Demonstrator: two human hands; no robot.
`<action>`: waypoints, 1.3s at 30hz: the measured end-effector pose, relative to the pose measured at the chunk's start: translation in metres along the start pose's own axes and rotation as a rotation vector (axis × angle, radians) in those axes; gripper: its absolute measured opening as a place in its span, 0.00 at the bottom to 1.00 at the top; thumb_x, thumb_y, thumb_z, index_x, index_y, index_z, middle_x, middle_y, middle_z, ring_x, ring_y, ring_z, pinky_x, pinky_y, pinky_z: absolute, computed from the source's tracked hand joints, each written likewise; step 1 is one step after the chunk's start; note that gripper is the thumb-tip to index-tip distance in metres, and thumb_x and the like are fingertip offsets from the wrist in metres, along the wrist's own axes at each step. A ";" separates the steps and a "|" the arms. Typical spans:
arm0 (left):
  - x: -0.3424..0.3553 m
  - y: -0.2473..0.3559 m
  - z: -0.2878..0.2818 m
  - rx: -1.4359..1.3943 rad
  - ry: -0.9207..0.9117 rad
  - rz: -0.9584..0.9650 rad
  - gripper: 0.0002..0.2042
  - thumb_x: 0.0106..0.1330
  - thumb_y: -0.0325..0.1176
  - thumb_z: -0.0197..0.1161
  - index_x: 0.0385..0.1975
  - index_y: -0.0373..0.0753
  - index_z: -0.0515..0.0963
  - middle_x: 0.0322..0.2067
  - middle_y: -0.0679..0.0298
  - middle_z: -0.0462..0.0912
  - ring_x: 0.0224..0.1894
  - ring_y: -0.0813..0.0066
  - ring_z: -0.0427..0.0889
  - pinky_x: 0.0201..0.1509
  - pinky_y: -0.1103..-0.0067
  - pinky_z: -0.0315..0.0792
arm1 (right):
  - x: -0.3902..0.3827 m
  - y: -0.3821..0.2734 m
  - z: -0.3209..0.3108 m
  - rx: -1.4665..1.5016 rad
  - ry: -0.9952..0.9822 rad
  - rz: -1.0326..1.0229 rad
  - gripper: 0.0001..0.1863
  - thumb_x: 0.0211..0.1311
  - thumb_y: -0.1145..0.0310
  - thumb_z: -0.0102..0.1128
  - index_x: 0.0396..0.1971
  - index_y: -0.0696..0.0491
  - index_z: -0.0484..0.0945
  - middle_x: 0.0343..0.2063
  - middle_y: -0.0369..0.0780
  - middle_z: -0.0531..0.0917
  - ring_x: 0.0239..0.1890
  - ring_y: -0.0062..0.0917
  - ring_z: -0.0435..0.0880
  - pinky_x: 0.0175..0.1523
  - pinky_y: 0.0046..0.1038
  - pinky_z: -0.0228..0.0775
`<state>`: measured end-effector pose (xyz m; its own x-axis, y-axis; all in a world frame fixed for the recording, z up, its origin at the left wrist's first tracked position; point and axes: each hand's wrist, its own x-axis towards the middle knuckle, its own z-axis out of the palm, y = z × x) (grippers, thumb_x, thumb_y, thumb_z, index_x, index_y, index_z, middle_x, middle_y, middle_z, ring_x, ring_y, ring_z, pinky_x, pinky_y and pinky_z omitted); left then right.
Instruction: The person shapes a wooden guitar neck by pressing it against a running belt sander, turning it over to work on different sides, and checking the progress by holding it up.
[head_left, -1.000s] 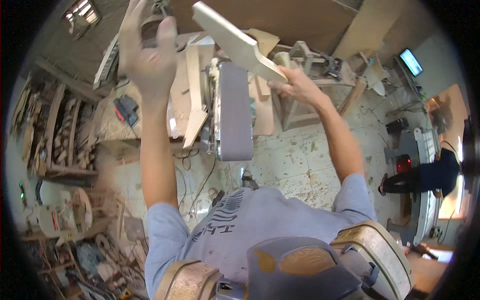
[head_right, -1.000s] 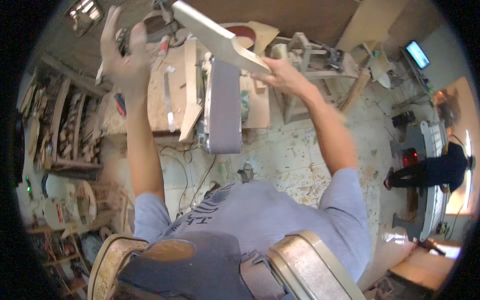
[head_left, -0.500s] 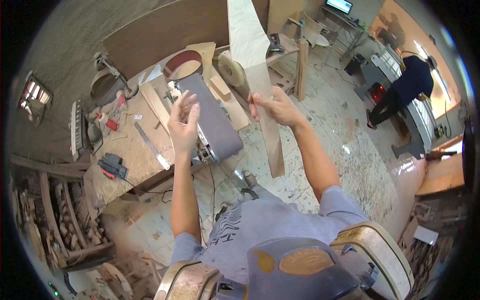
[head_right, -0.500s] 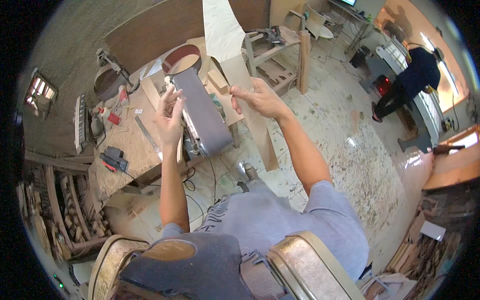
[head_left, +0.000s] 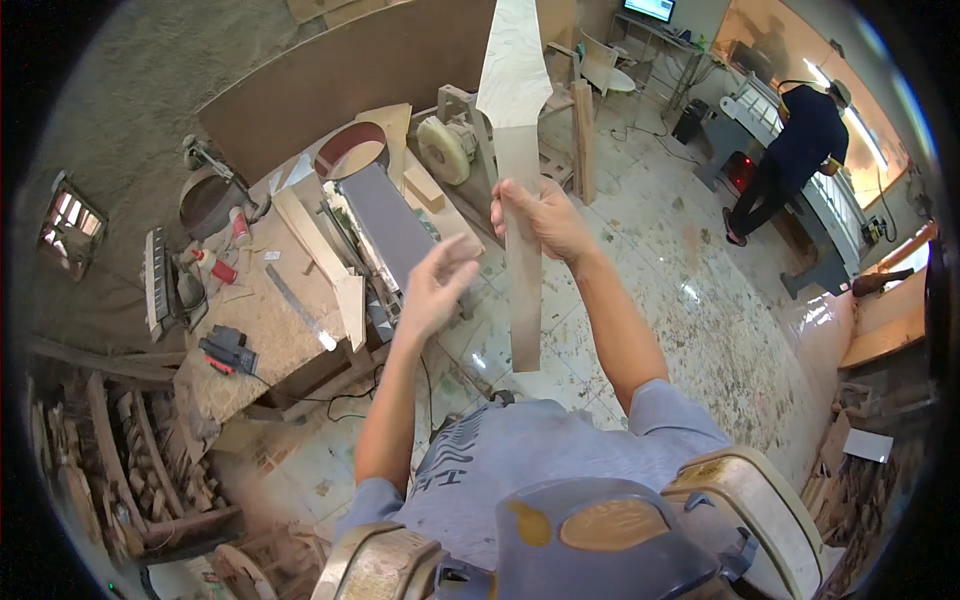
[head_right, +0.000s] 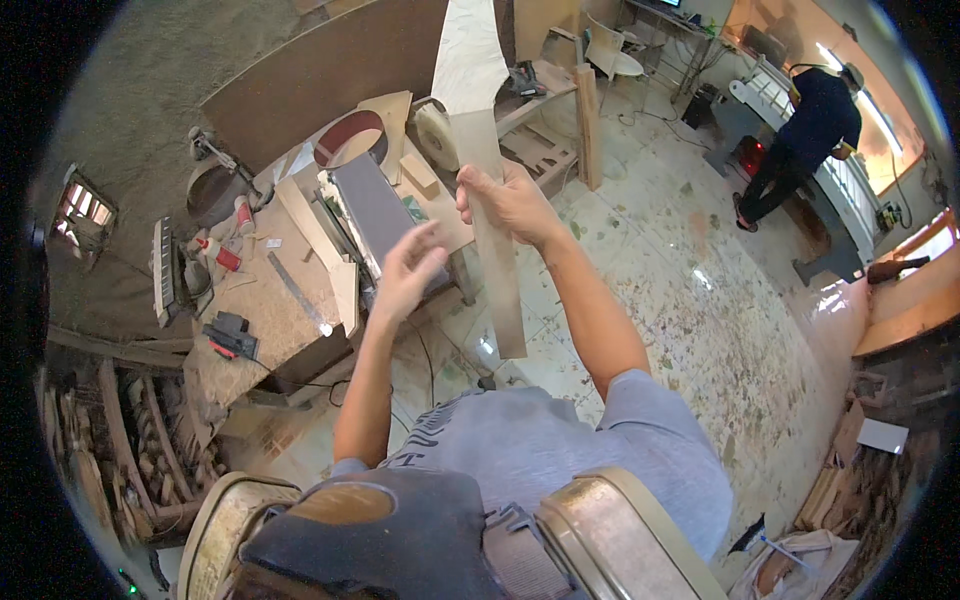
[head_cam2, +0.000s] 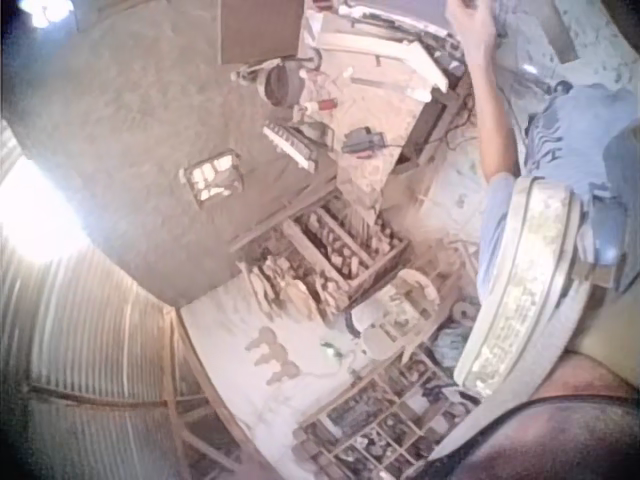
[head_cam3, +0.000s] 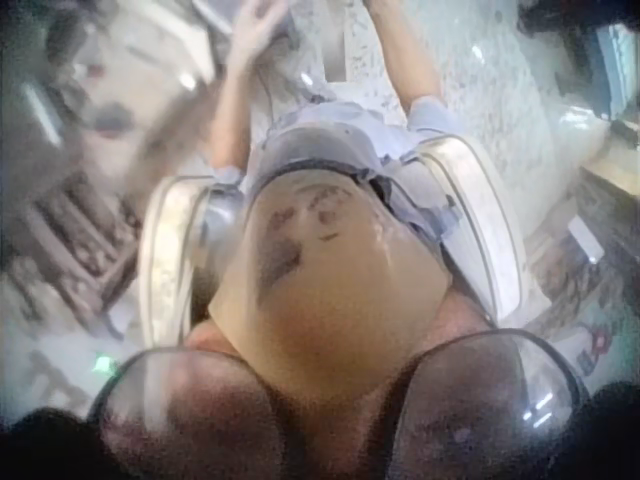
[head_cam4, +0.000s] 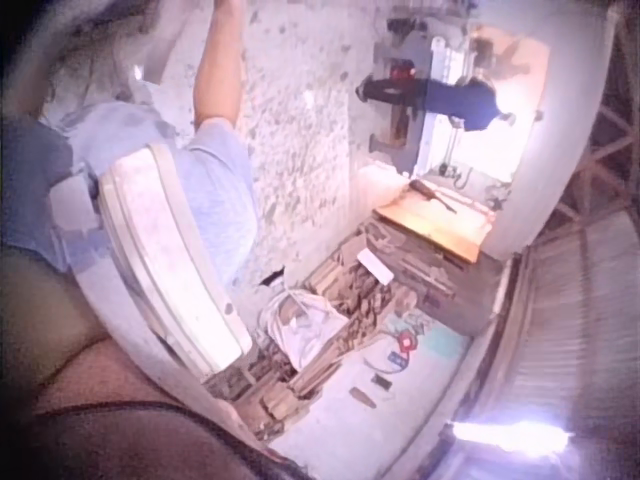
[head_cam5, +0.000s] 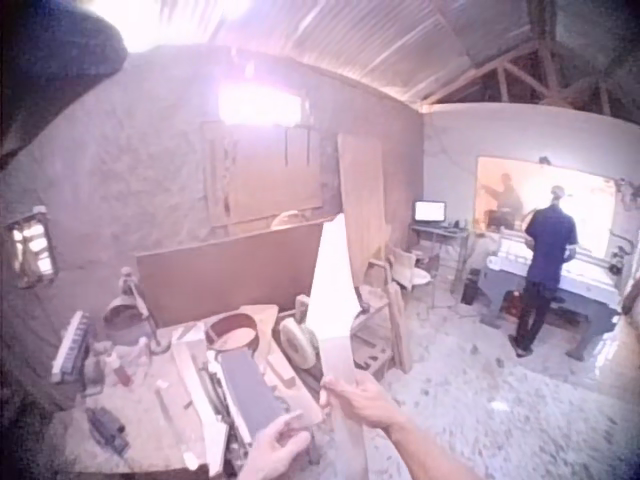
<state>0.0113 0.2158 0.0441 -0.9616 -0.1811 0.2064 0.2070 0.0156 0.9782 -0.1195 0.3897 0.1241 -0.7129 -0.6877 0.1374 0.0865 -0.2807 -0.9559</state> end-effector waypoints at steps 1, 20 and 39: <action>-0.003 -0.002 0.014 -0.039 -0.043 -0.037 0.25 0.69 0.31 0.65 0.65 0.32 0.69 0.51 0.55 0.83 0.54 0.70 0.81 0.60 0.73 0.74 | 0.000 -0.001 -0.002 0.012 -0.012 -0.010 0.19 0.71 0.52 0.61 0.41 0.55 0.77 0.28 0.36 0.83 0.27 0.20 0.82 0.35 0.25 0.77; -0.111 -0.044 0.075 -0.244 0.447 -0.191 0.19 0.71 0.49 0.63 0.46 0.39 0.74 0.33 0.65 0.82 0.35 0.77 0.84 0.41 0.76 0.80 | 0.000 0.027 0.052 -0.343 -0.484 -0.079 0.26 0.75 0.50 0.54 0.57 0.58 0.76 0.39 0.39 0.84 0.40 0.21 0.82 0.46 0.25 0.76; -0.319 -0.017 -0.086 0.009 0.815 -0.129 0.15 0.71 0.42 0.65 0.43 0.36 0.73 0.28 0.64 0.81 0.28 0.76 0.80 0.36 0.77 0.75 | -0.064 0.067 -0.064 -0.010 0.138 0.193 0.19 0.74 0.58 0.57 0.52 0.58 0.78 0.37 0.36 0.84 0.36 0.19 0.82 0.42 0.21 0.75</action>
<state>0.3299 0.1890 -0.0406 -0.5441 -0.8389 0.0152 0.0994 -0.0465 0.9940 -0.1131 0.4579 0.0343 -0.7723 -0.6296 -0.0842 0.2240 -0.1460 -0.9636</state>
